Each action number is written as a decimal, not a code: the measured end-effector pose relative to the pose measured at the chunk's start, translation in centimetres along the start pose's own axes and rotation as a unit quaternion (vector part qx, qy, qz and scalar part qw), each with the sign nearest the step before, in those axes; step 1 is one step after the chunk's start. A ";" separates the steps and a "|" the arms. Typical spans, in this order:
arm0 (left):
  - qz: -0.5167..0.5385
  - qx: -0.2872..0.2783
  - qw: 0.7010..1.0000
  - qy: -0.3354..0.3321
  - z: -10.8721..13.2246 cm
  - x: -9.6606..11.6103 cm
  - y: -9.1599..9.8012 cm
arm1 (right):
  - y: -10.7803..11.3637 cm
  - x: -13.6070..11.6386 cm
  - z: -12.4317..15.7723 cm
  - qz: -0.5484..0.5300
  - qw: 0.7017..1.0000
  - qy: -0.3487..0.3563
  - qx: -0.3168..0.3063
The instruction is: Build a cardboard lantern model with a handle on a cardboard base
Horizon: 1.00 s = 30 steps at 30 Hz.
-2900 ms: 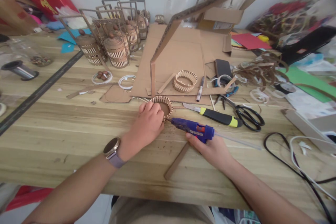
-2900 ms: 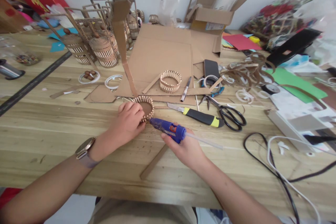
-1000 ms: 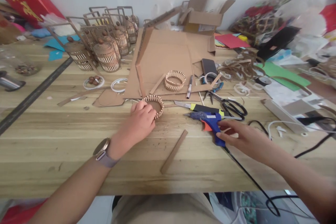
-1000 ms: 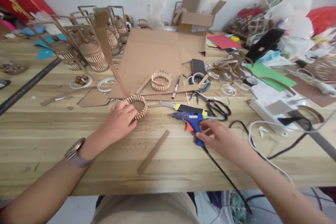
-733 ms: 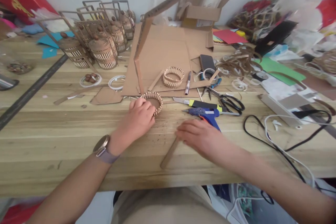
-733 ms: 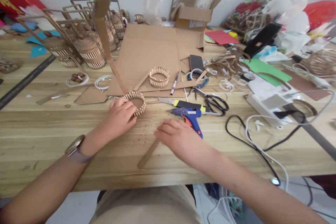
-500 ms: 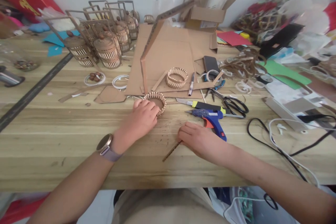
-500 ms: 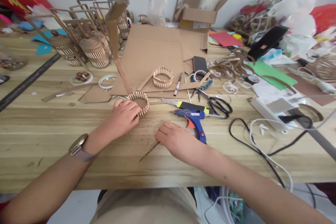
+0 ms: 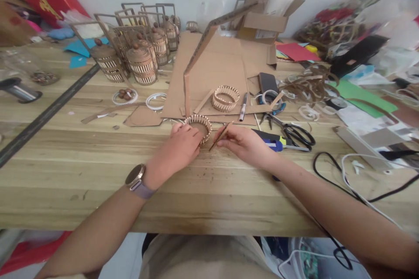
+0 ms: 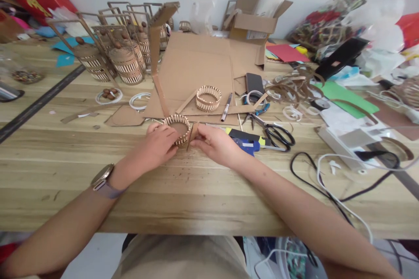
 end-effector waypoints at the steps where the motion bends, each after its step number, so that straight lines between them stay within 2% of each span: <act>1: -0.003 0.000 1.000 0.003 0.0 0.0 -0.1 | -0.1 0.0 -0.2 -0.003 1.000 0.011 -0.003; 6: 0.001 -0.002 1.000 0.015 -0.2 0.1 -0.3 | -0.1 -0.1 -0.9 0.018 0.997 0.065 0.021; 14: 0.008 -0.002 1.000 0.017 -0.2 0.1 -0.1 | -0.4 -0.1 -2.0 0.026 0.996 0.080 0.007; 30: 0.016 0.011 0.996 0.085 -0.7 0.7 -0.1 | -0.5 -0.3 -2.9 0.058 0.992 0.108 -0.004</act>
Point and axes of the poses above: each hand's wrist, its own z-axis away from the middle knuckle, its own y-axis out of the back of the hand, x = y × z, the point moved 5 cm from there along -z, towards the middle knuckle, and after that the axes turned 3 degrees about y, right-handed, at the moved point
